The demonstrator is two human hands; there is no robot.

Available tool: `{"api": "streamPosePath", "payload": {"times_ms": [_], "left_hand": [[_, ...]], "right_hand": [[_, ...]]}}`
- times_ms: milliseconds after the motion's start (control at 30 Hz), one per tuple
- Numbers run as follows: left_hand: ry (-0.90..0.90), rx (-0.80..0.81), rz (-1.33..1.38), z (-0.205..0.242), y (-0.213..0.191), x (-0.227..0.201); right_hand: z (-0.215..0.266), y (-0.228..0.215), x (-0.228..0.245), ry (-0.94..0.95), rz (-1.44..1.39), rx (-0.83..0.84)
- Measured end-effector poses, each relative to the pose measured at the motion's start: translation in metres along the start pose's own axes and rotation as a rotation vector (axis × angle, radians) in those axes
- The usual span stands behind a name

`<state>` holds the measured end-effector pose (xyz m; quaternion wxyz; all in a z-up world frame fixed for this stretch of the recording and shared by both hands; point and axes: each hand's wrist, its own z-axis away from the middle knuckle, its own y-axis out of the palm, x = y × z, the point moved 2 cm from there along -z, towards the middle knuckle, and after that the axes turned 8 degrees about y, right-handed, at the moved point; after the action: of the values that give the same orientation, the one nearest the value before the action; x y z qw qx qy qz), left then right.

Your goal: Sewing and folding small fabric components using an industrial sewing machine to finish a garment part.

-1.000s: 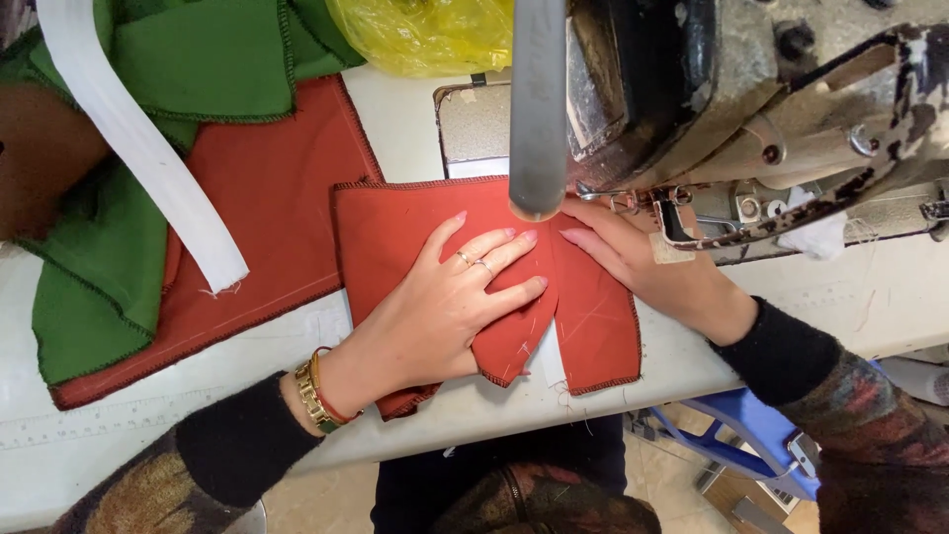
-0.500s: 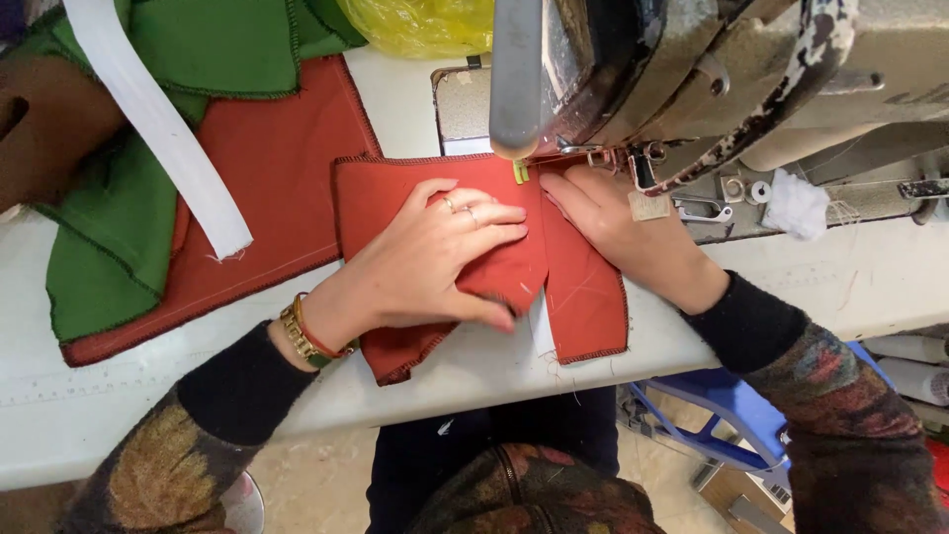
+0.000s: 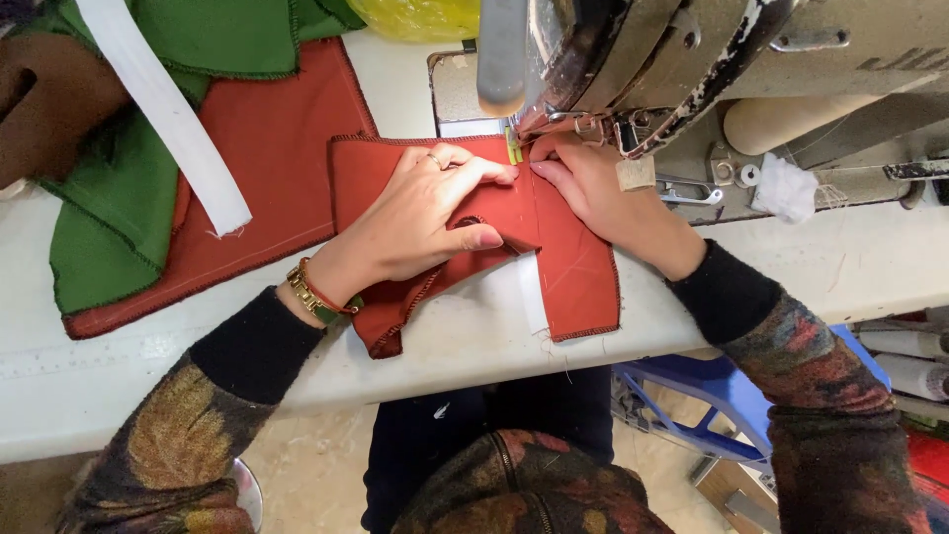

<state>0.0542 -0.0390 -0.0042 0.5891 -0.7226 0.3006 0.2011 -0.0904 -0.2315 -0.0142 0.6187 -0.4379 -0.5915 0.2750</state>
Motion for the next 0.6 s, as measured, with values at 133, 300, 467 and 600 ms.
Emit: {"api": "streamPosePath", "payload": {"times_ms": [133, 300, 467, 600], "left_hand": [[-0.004, -0.015, -0.024, 0.0, 0.003, 0.003], [-0.003, -0.017, -0.092, 0.001, 0.005, 0.002], [0.014, -0.014, -0.148, 0.002, 0.004, -0.001], [0.016, -0.013, -0.158, 0.002, 0.005, -0.002]], "right_hand": [[0.001, 0.013, -0.026, 0.004, -0.007, -0.013], [-0.004, -0.005, 0.005, -0.076, 0.03, -0.018], [0.0, -0.002, -0.004, -0.175, 0.024, 0.013], [0.003, -0.005, 0.002, -0.263, 0.068, -0.003]]}}
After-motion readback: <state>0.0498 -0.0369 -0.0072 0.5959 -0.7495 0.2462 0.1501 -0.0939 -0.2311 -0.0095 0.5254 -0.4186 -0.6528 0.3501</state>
